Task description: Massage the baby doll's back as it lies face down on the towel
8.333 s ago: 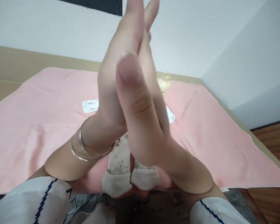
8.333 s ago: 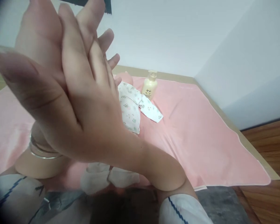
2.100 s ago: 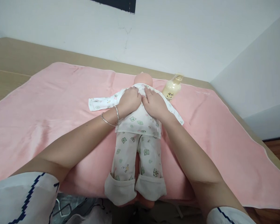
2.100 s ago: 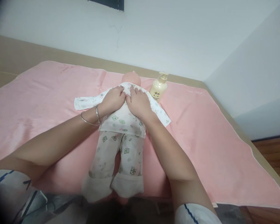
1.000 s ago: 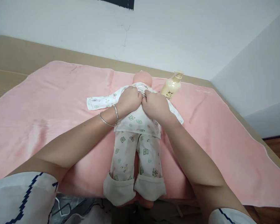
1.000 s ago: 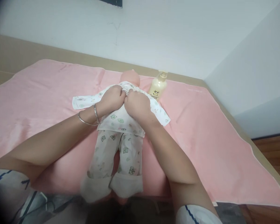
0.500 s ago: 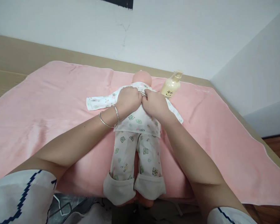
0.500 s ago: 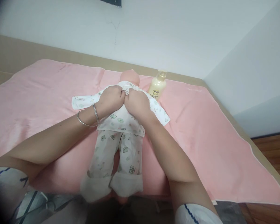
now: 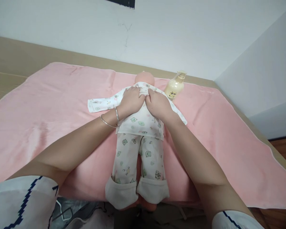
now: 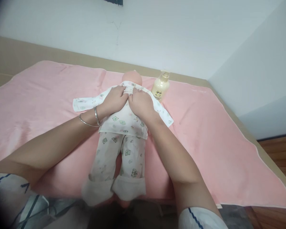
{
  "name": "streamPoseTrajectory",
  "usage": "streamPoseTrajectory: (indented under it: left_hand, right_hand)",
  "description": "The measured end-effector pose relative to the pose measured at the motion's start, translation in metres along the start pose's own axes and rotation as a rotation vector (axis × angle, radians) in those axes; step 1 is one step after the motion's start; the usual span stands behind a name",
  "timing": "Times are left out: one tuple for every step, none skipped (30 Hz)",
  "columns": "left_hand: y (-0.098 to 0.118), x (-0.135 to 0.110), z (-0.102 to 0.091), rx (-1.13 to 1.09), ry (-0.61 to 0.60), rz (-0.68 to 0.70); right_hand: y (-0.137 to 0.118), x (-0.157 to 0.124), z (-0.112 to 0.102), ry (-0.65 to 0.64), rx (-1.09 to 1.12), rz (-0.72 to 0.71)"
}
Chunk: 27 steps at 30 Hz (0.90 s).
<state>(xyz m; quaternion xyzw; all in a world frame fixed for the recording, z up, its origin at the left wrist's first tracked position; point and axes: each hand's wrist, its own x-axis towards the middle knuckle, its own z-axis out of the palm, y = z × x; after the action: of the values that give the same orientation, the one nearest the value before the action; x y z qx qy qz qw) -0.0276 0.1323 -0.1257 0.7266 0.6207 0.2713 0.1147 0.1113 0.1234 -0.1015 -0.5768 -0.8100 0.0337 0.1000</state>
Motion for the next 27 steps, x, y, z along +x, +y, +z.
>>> streamPoseTrajectory:
  left_hand:
    - [-0.002, 0.002, 0.002, -0.018, 0.008, 0.008]
    - [-0.004, 0.003, 0.004, -0.033, 0.024, 0.015]
    - [-0.006, 0.004, 0.006, -0.044, 0.043, 0.021]
    - [-0.008, 0.004, 0.007, -0.053, 0.062, 0.025]
    - [-0.009, 0.004, 0.009, -0.058, 0.078, 0.029]
    - [-0.010, 0.004, 0.010, -0.063, 0.091, 0.031]
    - [-0.010, 0.004, 0.011, -0.067, 0.102, 0.032]
    - [-0.011, 0.004, 0.012, -0.072, 0.107, 0.032]
    - [-0.011, 0.004, 0.012, -0.076, 0.110, 0.031]
    - [-0.011, 0.004, 0.013, -0.080, 0.111, 0.031]
    - [-0.011, 0.004, 0.013, -0.084, 0.111, 0.031]
    - [-0.011, 0.004, 0.013, -0.090, 0.112, 0.031]
    - [-0.012, 0.005, 0.013, -0.098, 0.114, 0.032]
    - [-0.012, 0.005, 0.013, -0.106, 0.118, 0.033]
    - [-0.012, 0.005, 0.013, -0.114, 0.123, 0.033]
    - [-0.012, 0.005, 0.013, -0.119, 0.127, 0.031]
    - [-0.011, 0.004, 0.012, -0.121, 0.129, 0.031]
    - [-0.011, 0.004, 0.012, -0.121, 0.128, 0.031]
    - [-0.011, 0.003, 0.011, -0.119, 0.125, 0.033]
    - [-0.010, 0.003, 0.011, -0.117, 0.122, 0.034]
    - [-0.010, 0.003, 0.010, -0.115, 0.122, 0.035]
    - [-0.009, 0.002, 0.010, -0.117, 0.123, 0.034]
    - [-0.009, 0.002, 0.010, -0.121, 0.125, 0.033]
    - [-0.009, 0.002, 0.010, -0.130, 0.128, 0.031]
    - [-0.009, 0.002, 0.011, -0.140, 0.132, 0.031]
    - [-0.010, 0.002, 0.011, -0.151, 0.135, 0.034]
    - [-0.010, 0.003, 0.011, -0.162, 0.137, 0.040]
  right_hand:
    - [-0.005, -0.004, -0.004, -0.017, -0.033, 0.013]
    - [-0.010, -0.008, -0.007, -0.026, -0.065, 0.021]
    - [-0.014, -0.011, -0.010, -0.029, -0.094, 0.024]
    - [-0.018, -0.014, -0.011, -0.025, -0.120, 0.022]
    - [-0.020, -0.016, -0.011, -0.018, -0.139, 0.021]
    - [-0.021, -0.016, -0.011, -0.009, -0.144, 0.018]
    - [-0.021, -0.016, -0.009, 0.001, -0.134, 0.016]
    - [-0.020, -0.015, -0.007, 0.012, -0.107, 0.014]
    - [-0.019, -0.014, -0.005, 0.024, -0.067, 0.011]
    - [-0.017, -0.012, -0.003, 0.036, -0.023, 0.006]
    - [-0.015, -0.011, -0.001, 0.047, 0.017, -0.003]
    - [-0.014, -0.009, 0.000, 0.053, 0.046, -0.011]
    - [-0.013, -0.008, 0.001, 0.055, 0.061, -0.016]
    - [-0.013, -0.008, 0.002, 0.054, 0.066, -0.020]
    - [-0.013, -0.008, 0.003, 0.052, 0.065, -0.024]
    - [-0.013, -0.008, 0.004, 0.052, 0.064, -0.028]
    - [-0.013, -0.008, 0.005, 0.054, 0.064, -0.033]
    - [-0.013, -0.008, 0.005, 0.058, 0.067, -0.036]
    - [-0.013, -0.007, 0.006, 0.059, 0.070, -0.038]
    - [-0.013, -0.007, 0.006, 0.058, 0.073, -0.039]
    - [-0.013, -0.007, 0.007, 0.054, 0.075, -0.040]
    - [-0.012, -0.006, 0.008, 0.051, 0.077, -0.042]
    - [-0.012, -0.005, 0.008, 0.049, 0.078, -0.044]
    - [-0.011, -0.004, 0.009, 0.049, 0.081, -0.045]
    - [-0.011, -0.003, 0.010, 0.049, 0.086, -0.046]
    - [-0.010, -0.003, 0.010, 0.049, 0.092, -0.045]
    - [-0.010, -0.002, 0.011, 0.047, 0.097, -0.043]
